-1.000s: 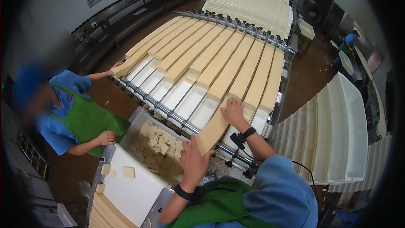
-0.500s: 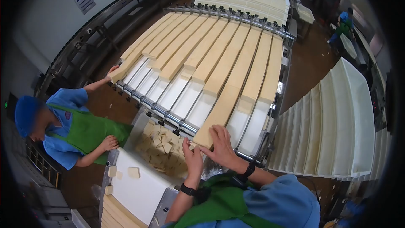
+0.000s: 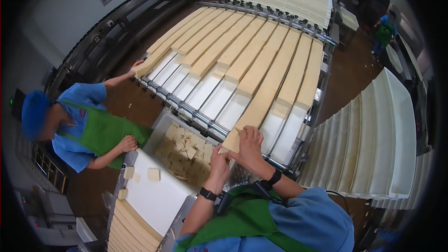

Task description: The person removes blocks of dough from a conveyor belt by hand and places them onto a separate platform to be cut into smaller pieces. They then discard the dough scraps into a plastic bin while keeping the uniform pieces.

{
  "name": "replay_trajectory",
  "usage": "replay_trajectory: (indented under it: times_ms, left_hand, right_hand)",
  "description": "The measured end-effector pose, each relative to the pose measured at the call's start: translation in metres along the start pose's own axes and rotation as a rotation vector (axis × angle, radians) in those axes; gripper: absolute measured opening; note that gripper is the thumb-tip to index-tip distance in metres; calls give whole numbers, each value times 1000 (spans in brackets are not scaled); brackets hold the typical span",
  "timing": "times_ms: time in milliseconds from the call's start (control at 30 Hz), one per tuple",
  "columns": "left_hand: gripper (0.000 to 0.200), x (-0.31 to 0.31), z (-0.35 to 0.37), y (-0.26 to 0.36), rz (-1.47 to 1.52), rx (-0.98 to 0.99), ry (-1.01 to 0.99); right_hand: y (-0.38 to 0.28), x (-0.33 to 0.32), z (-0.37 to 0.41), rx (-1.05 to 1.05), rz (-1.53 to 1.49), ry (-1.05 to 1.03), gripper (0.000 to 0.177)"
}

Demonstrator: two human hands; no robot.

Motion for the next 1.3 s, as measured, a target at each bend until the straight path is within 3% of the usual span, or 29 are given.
replay_trajectory:
  times_ms: [267, 333, 467, 533, 633, 733, 933, 1067, 1200, 1300]
  left_hand:
    - [59, -5, 6, 0, 202, -40, 63]
    - [58, -4, 17, 10, 187, 27, 36]
    - [54, -23, 23, 23, 207, 212, -94]
    - [53, -49, 24, 26, 146, 246, 53]
    - [52, -86, 29, 29, 132, 268, 247]
    - [51, -128, 32, 22, 130, 298, 357]
    - [51, -193, 58, 14, 122, 254, 538]
    - [51, -211, 68, 12, 133, 246, 589]
    - [51, -214, 69, 11, 126, 238, 526]
    - [52, -214, 67, 7, 132, 243, 486]
  right_hand:
    - [-11, 11, 15, -169, 33, 12, 75]
    - [-10, 10, 12, -189, -50, -38, 76]
    - [-7, -10, -27, -240, -169, 164, 78]
    - [1, -16, -63, -244, -157, 267, 78]
    - [35, 9, -120, -228, -157, 251, 72]
    - [60, 37, -151, -81, 161, 44, 70]
    - [58, 48, -176, 1, 414, 57, 56]
    - [52, 42, -184, 14, 376, 24, 61]
    - [53, 36, -183, -77, 185, 124, 71]
    - [70, 44, -175, -117, 202, 96, 78]
Point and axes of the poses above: each hand's wrist, its own z-axis away from the middle knuckle, its own x-axis out of the palm, y = z × x, the point moved 5 cm from there along -z, towards the middle knuckle, and after that the axes turned 7 degrees about x, right-handed, at the moved point
